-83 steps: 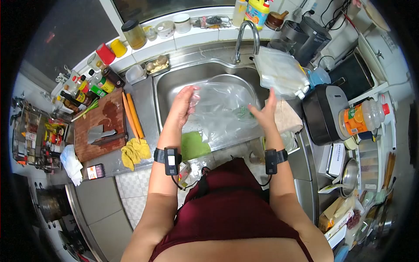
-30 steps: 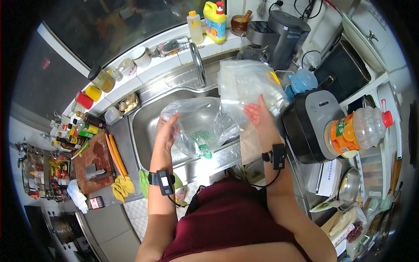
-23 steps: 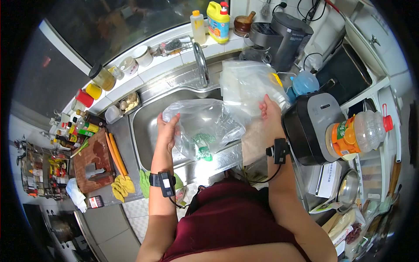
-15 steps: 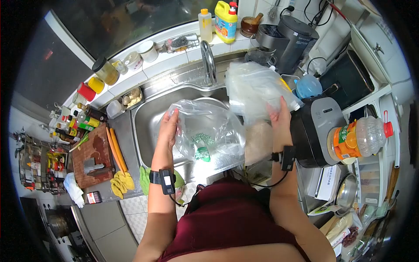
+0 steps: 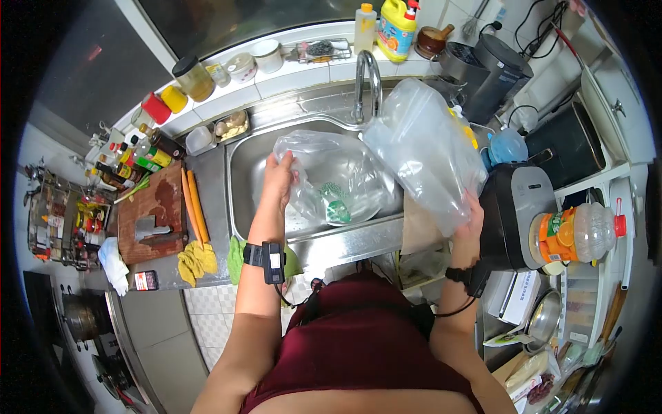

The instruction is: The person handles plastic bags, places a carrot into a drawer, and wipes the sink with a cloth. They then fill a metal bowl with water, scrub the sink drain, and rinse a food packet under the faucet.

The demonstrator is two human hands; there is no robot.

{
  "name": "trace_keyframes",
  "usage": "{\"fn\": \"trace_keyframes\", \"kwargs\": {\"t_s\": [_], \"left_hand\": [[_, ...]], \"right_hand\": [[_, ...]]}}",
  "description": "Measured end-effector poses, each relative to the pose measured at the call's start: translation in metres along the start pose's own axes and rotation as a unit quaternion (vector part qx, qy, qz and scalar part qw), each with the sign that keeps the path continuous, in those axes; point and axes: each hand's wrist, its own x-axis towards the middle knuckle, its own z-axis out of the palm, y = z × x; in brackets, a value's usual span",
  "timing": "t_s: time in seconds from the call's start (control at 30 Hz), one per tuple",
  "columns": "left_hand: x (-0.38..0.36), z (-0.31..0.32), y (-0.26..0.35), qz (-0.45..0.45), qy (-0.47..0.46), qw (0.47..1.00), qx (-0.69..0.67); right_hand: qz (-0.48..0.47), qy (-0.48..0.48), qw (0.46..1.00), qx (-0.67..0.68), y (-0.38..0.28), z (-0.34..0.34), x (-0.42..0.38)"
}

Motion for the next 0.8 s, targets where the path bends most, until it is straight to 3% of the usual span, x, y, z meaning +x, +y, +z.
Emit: {"fn": "trace_keyframes", "kwargs": {"t_s": [0.03,0.07,0.17,0.27,0.3,0.37,0.47,0.6,0.67,0.7,0.8], "left_hand": [[0.000,-0.003,0.001,0.007,0.011,1.000,-0.004],[0.001,-0.005,0.002,0.013,0.021,1.000,-0.009],[0.002,-0.012,0.004,0.025,0.035,0.999,-0.019],[0.005,-0.021,0.002,0.030,0.038,0.999,-0.024],[0.006,-0.023,0.002,0.031,0.039,0.998,-0.024],[0.005,-0.026,0.002,0.036,0.023,0.999,-0.027],[0.001,-0.021,0.004,0.033,0.017,0.999,-0.025],[-0.015,-0.010,0.020,0.068,-0.036,0.997,-0.013],[-0.021,-0.015,0.030,0.049,-0.070,0.996,0.001],[-0.024,-0.019,0.034,0.039,-0.086,0.996,0.009],[-0.032,-0.036,0.045,0.050,-0.193,0.979,0.042]], "right_hand": [[0.129,0.020,0.979,0.158,-0.004,0.001,-0.001],[0.253,0.040,0.916,0.308,-0.008,0.004,-0.004],[0.205,0.060,0.940,0.266,-0.015,0.010,-0.028],[0.114,0.033,0.991,0.062,-0.032,0.020,-0.048],[0.186,0.085,0.969,0.141,-0.042,0.027,-0.051],[0.208,0.080,0.958,0.179,-0.047,0.038,-0.061],[0.121,-0.022,0.989,0.081,-0.024,0.045,-0.081],[0.152,0.004,0.988,0.030,-0.018,0.097,-0.098],[0.226,-0.023,0.973,0.050,0.001,0.097,-0.093],[0.300,-0.052,0.949,0.079,0.039,0.078,-0.087],[0.409,-0.023,0.882,0.232,0.059,0.079,-0.074]]}}
